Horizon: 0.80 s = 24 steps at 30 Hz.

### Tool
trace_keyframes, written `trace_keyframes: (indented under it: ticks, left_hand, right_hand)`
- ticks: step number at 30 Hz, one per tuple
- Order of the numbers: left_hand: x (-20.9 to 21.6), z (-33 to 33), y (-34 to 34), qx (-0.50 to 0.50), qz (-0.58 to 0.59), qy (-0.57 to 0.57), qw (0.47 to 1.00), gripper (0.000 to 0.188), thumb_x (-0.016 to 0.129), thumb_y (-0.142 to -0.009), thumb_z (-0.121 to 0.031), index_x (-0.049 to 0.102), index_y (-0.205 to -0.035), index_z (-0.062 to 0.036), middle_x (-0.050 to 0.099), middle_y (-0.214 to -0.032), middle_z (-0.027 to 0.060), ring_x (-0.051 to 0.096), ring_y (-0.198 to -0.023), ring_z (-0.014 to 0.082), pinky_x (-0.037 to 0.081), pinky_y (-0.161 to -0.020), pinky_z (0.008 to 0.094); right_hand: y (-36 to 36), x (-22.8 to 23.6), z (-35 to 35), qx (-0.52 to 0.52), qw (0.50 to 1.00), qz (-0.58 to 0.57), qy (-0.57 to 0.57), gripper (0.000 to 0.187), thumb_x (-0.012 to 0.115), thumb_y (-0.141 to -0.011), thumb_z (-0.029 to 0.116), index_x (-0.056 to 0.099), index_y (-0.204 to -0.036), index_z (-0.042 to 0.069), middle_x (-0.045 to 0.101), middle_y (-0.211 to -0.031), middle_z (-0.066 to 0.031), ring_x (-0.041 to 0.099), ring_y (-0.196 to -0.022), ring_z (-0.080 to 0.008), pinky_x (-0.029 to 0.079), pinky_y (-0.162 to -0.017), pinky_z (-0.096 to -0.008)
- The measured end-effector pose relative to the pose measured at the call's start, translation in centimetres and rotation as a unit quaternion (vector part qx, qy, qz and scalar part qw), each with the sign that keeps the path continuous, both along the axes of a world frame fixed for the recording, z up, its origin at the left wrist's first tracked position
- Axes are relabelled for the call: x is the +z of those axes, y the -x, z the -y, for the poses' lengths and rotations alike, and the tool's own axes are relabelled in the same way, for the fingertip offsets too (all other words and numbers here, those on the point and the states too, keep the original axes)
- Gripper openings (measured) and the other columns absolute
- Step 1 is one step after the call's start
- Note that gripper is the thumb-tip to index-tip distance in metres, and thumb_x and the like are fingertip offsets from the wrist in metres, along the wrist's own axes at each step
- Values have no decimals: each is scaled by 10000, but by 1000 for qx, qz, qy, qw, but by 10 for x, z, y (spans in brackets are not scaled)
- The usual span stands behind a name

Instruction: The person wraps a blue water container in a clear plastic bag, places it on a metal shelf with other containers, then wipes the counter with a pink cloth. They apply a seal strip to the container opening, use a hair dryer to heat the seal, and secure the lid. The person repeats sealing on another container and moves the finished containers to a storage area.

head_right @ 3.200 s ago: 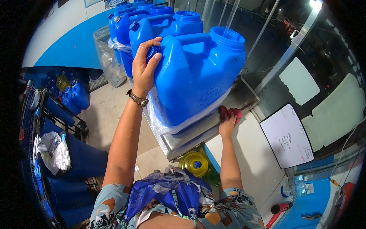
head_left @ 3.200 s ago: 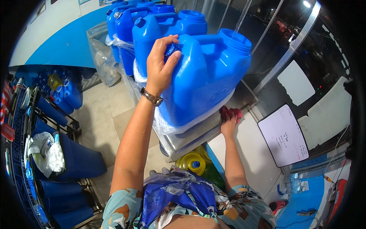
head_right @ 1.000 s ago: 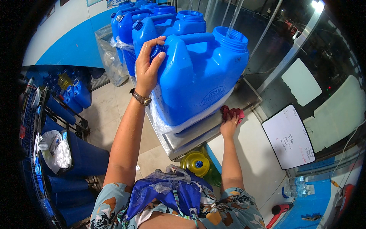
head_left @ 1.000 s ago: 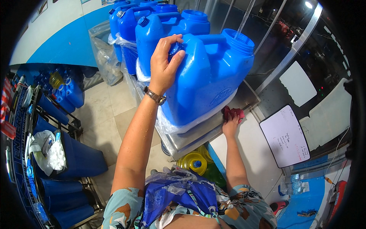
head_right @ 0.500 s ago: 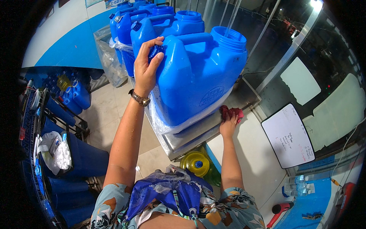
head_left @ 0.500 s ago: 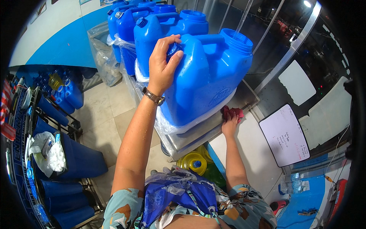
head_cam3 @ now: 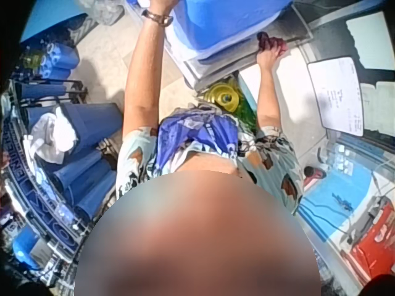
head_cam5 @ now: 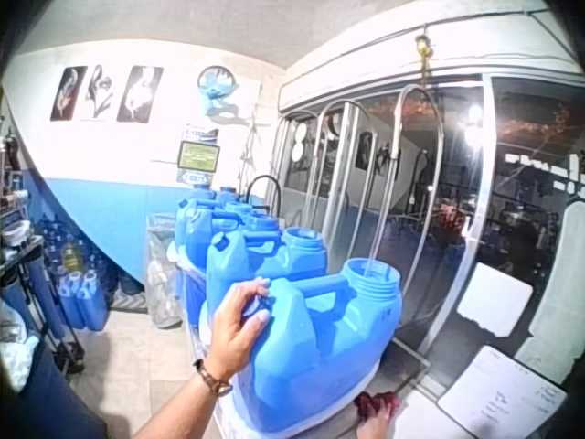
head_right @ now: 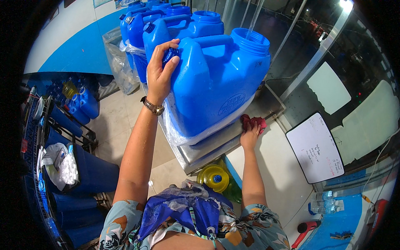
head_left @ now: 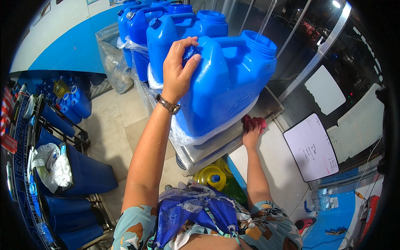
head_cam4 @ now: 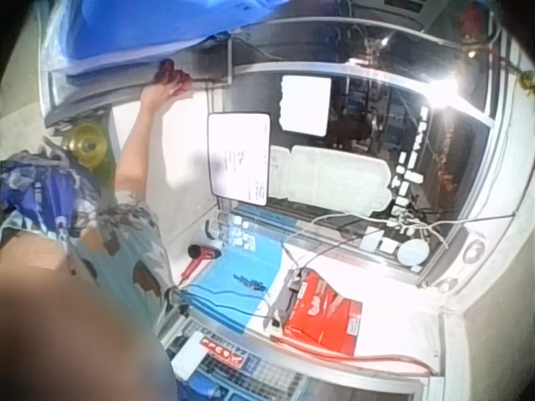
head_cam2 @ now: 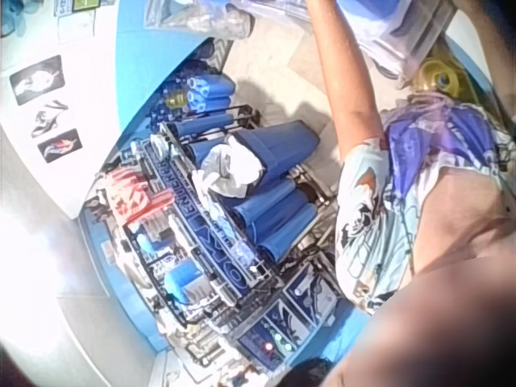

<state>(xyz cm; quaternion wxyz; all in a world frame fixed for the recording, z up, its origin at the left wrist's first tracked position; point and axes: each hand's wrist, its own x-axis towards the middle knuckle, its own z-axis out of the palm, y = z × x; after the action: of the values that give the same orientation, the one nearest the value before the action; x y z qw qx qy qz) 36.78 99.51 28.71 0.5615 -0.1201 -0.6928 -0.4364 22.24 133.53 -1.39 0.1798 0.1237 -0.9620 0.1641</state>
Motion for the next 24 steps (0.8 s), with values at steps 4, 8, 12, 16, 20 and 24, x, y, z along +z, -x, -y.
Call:
trace_keyframes:
  ticks: [4, 8, 12, 16, 20, 24]
  left_hand:
    - [0, 0, 0, 0, -2, 2, 1000, 318, 631, -864, -246, 619, -1109, -44, 638, -1188, 156, 602, -1116, 300, 454, -963, 373]
    - [0, 0, 1, 1, -2, 0, 1000, 316, 633, -862, -237, 618, -1109, -41, 638, -1186, 156, 603, -1111, 299, 452, -963, 370]
    - [-1, 1, 1, 2, -4, 3, 1000, 311, 636, -860, -224, 617, -1109, -40, 637, -1184, 158, 604, -1103, 296, 453, -961, 368]
    - [-2, 2, 3, -15, -14, 1, 1000, 304, 642, -855, -204, 615, -1109, -38, 633, -1178, 160, 604, -1096, 300, 455, -958, 366]
    - [-2, 3, 5, -17, -27, -2, 999, 302, 652, -824, -186, 621, -1087, -42, 636, -1152, 169, 611, -1078, 321, 463, -942, 380]
    - [-2, 3, 6, 12, -44, 9, 999, 302, 655, -792, -226, 632, -1042, -58, 648, -1098, 166, 609, -1016, 354, 465, -898, 414]
  right_hand:
    - [-3, 5, 2, -14, 999, 29, -6, 531, 592, -828, 66, 550, -1357, 77, 323, -1515, -230, 225, -1425, -442, 225, -1180, -488]
    - [-5, 9, 3, -8, 1000, 29, -4, 539, 596, -822, 64, 548, -1359, 81, 319, -1515, -232, 224, -1426, -442, 221, -1180, -493]
    - [-5, 9, 3, -9, 999, 31, -1, 538, 600, -816, 65, 554, -1352, 84, 319, -1513, -232, 228, -1423, -445, 220, -1180, -495]
    - [-2, 5, 1, -5, 1000, 25, -5, 541, 601, -807, 68, 553, -1347, 75, 329, -1503, -235, 241, -1409, -462, 222, -1177, -505]
    - [1, 1, -2, 4, 1000, 7, -16, 559, 590, -780, 70, 566, -1338, 97, 358, -1488, -227, 243, -1405, -471, 205, -1172, -532]
    - [3, 0, -4, 38, 999, -13, -14, 537, 618, -820, 99, 546, -1351, 66, 333, -1489, -253, 240, -1391, -504, 218, -1158, -546]
